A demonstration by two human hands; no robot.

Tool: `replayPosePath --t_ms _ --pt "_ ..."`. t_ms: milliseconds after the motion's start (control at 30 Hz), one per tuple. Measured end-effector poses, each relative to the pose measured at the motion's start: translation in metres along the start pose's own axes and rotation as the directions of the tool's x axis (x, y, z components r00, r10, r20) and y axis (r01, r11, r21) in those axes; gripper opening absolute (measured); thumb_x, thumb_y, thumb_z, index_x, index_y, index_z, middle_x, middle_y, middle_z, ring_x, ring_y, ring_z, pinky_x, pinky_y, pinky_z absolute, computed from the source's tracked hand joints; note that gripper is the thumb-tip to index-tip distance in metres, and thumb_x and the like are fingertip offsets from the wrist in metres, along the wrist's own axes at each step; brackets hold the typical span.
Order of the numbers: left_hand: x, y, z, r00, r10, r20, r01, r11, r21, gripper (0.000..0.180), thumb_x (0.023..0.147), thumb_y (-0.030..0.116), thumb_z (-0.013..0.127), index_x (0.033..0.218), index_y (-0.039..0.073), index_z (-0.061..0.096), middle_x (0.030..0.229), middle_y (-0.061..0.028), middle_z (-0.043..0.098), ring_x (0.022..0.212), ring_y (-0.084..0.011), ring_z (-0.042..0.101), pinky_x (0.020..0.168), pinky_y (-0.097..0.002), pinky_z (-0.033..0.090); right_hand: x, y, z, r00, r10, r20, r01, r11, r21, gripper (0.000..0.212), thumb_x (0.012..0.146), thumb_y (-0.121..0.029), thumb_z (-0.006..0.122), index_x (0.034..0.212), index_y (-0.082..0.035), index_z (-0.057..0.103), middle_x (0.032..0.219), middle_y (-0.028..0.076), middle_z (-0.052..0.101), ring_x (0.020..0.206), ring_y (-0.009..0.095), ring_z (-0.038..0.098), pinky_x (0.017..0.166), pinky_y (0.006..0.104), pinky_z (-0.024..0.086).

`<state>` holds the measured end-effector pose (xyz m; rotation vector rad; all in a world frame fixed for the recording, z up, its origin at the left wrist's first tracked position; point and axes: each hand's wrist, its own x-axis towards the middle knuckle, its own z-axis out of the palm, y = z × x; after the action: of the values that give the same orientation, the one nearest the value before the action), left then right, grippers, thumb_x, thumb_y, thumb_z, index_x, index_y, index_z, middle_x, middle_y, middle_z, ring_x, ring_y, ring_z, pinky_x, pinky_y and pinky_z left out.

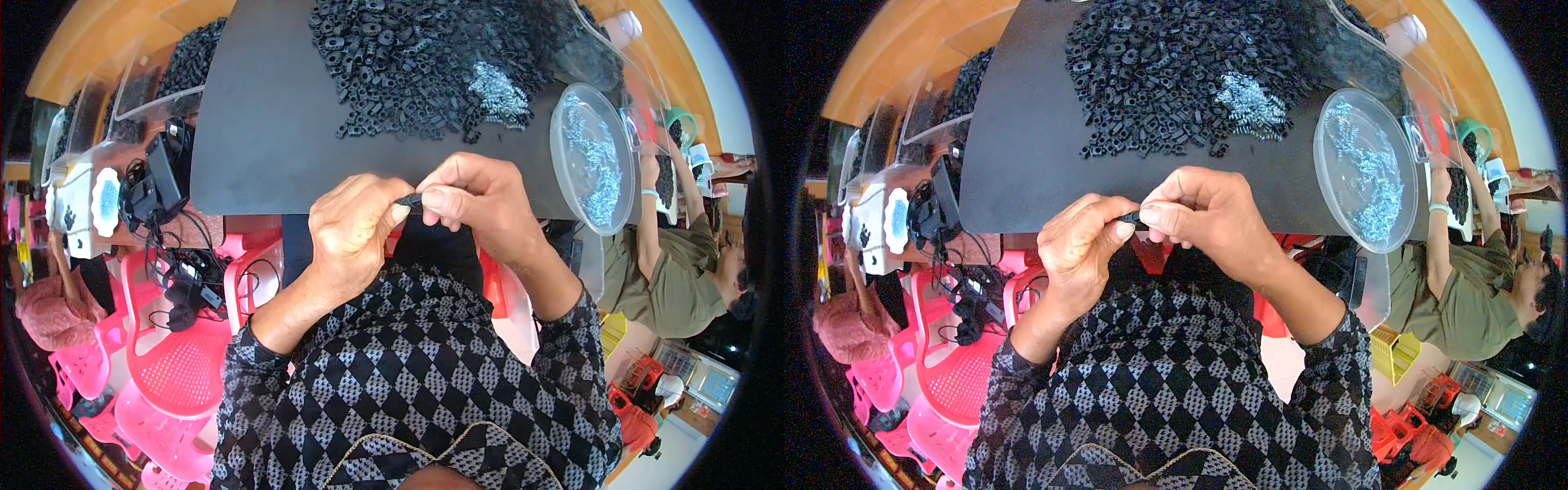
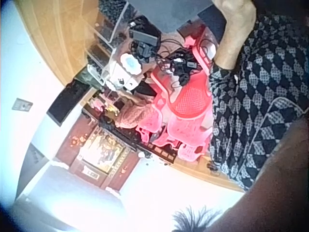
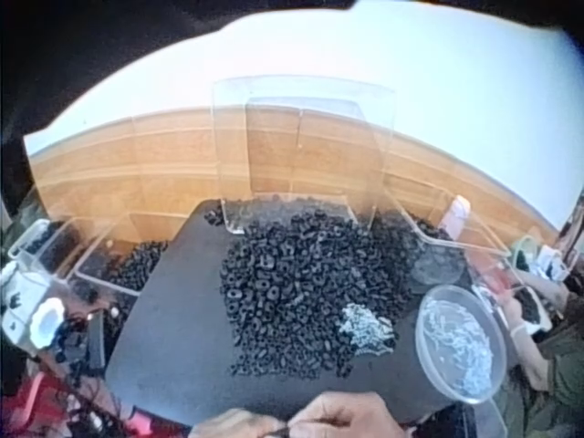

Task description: Manually assembling small black plastic components by snapping pieces together at a workshop bench.

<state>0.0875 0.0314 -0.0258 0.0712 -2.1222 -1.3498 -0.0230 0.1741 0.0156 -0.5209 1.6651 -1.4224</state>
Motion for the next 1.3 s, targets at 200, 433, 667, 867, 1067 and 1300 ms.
replayPosePath --t_ms 200,433,667,867,1067,1300 --pt "0.003 0.002 -0.002 0.983 0.179 -0.034 -0.171 0.971 0.166 0.013 0.075 0.011 0.069 0.083 0.002 0.064 0.073 -0.0084 0.062 0.065 -0.0245 0.06 0.065 -0.0351 0.043 0.002 -0.004 -0.001 0.988 0.117 0.104 -0.13 0.983 0.13 0.026 0.089 -0.023 0.061 0.092 0.003 0.064 0.083 0.008 0.066 0.067 0.008 0.057 0.053 0.0194 0.044" --pt "0.006 0.004 -0.003 0.991 0.131 -0.029 -0.126 0.982 0.139 0.018 0.076 0.014 0.069 0.087 0.0 0.068 0.088 -0.0107 0.068 0.088 -0.025 0.065 0.087 -0.0403 0.042 0.005 0.01 0.006 0.971 0.042 0.236 -0.157 0.857 0.492 0.029 0.091 -0.025 0.056 0.09 0.004 0.063 0.085 0.015 0.066 0.065 0.011 0.057 0.052 0.02 0.041" --pt "0.002 -0.003 0.007 0.992 0.074 -0.106 -0.075 0.997 -0.007 0.019 0.08 0.015 0.069 0.091 -0.001 0.067 0.085 -0.0118 0.068 0.082 -0.0259 0.066 0.081 -0.0382 0.045 0.006 0.024 0.012 0.982 0.087 0.17 -0.172 0.789 0.589 0.03 0.089 -0.028 0.059 0.089 0.002 0.063 0.077 0.013 0.065 0.058 0.01 0.053 0.048 0.0199 0.037" --pt "0.0 -0.003 0.009 0.996 -0.032 -0.084 0.019 0.989 -0.144 0.015 0.083 0.007 0.066 0.095 -0.002 0.067 0.081 -0.0113 0.068 0.076 -0.0238 0.065 0.077 -0.0344 0.046 0.008 0.018 0.02 0.982 0.167 0.084 -0.181 0.741 0.646 0.032 0.087 -0.031 0.06 0.091 0.001 0.064 0.07 0.008 0.06 0.055 0.009 0.05 0.046 0.0195 0.034" --pt "-0.002 0.0 0.015 0.985 -0.071 -0.155 0.045 0.985 -0.165 0.014 0.082 0.003 0.065 0.095 -0.004 0.067 0.071 -0.0087 0.064 0.065 -0.0197 0.059 0.068 -0.032 0.046 0.009 0.022 0.022 0.986 0.129 0.109 -0.169 0.721 0.673 0.029 0.087 -0.03 0.06 0.082 -0.002 0.06 0.064 0.005 0.055 0.05 0.008 0.045 0.043 0.0205 0.031" --pt "0.002 -0.002 0.023 0.973 -0.054 -0.226 0.032 0.994 -0.103 0.011 0.083 0.003 0.065 0.091 -0.003 0.066 0.065 -0.0067 0.062 0.061 -0.0192 0.058 0.064 -0.0314 0.045 0.012 0.02 0.027 0.98 0.197 0.026 -0.154 0.673 0.724 0.027 0.085 -0.03 0.063 0.076 -0.006 0.056 0.062 0.003 0.052 0.049 0.01 0.044 0.042 0.0217 0.029"
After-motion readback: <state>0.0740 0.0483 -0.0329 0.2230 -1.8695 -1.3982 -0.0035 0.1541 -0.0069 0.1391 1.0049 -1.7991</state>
